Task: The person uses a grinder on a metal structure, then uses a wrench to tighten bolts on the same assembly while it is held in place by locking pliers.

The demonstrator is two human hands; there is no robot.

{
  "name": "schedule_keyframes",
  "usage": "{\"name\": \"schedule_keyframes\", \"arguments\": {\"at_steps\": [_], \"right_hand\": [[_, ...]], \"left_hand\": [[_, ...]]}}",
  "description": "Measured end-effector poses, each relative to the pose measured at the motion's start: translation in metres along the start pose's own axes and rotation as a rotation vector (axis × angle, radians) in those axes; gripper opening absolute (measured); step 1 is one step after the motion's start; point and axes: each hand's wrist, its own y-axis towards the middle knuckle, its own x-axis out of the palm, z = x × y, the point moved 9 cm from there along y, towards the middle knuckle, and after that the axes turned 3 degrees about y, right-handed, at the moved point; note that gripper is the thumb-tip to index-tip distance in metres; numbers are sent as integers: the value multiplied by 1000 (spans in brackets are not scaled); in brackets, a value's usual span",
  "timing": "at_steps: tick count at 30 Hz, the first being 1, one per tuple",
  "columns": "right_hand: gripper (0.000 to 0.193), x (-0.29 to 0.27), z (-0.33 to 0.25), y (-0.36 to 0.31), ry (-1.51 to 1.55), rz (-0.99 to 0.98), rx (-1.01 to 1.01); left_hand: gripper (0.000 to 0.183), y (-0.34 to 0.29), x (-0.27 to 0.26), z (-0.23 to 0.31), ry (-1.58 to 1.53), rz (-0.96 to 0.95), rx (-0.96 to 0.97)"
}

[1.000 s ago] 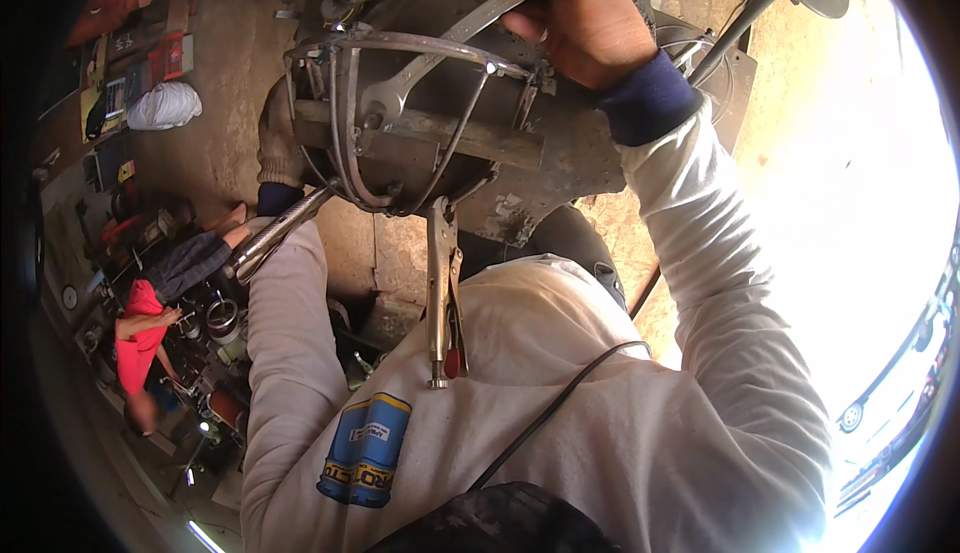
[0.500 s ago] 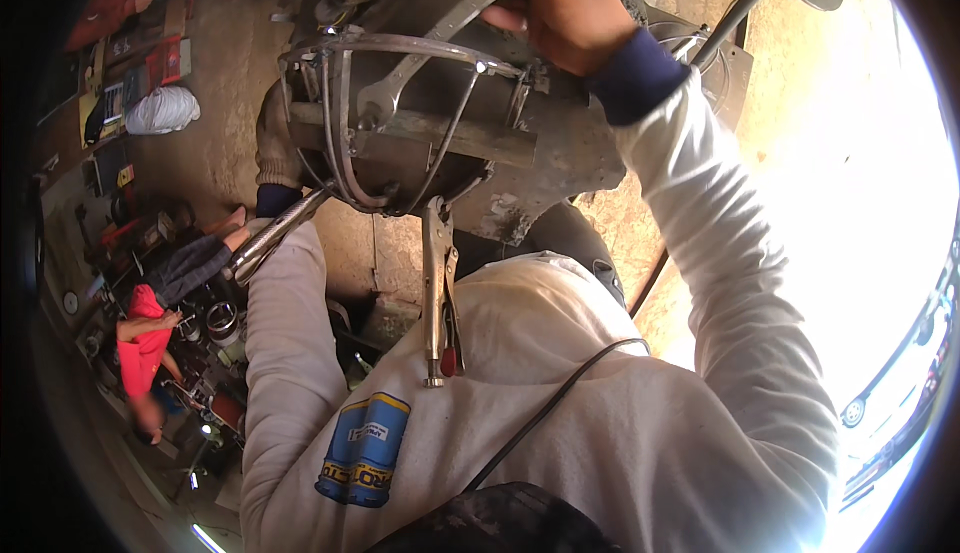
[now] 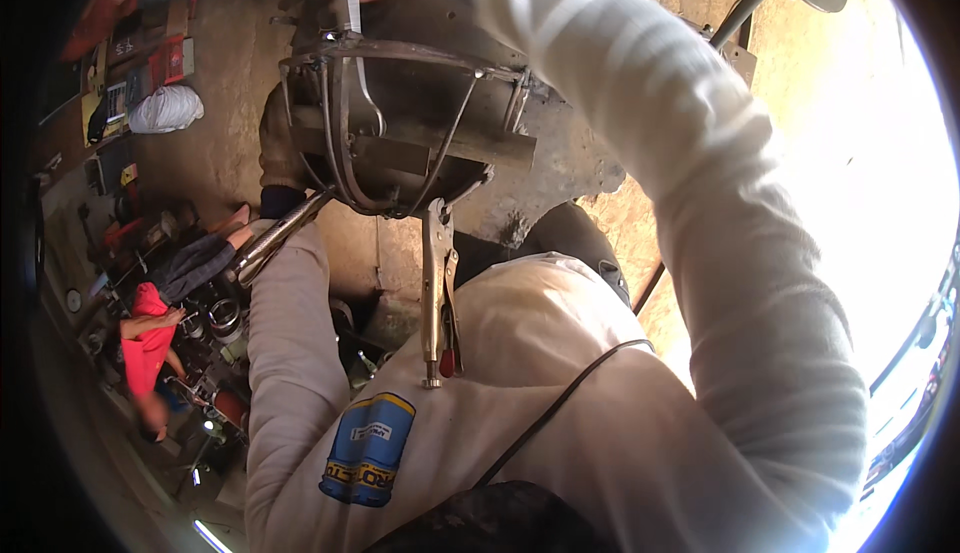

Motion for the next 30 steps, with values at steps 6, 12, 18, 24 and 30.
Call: {"name": "schedule_keyframes", "arguments": {"at_steps": [6, 12, 18, 24, 30], "right_hand": [[52, 55, -4, 64, 166, -305, -20], [52, 1, 0, 20, 182, -111, -32], [49, -23, -31, 9, 151, 67, -196], [46, -73, 17, -77, 303, 380, -138], [38, -62, 64, -116, 630, 405, -158]], "left_hand": [[52, -2, -2, 18, 388, -12, 257], [50, -2, 1, -13, -55, -6, -111], [51, 2, 3, 3, -100, -5, -63], [54, 3, 6, -7, -87, -21, -81], [56, 2, 12, -21, -341, 16, -274]]}}
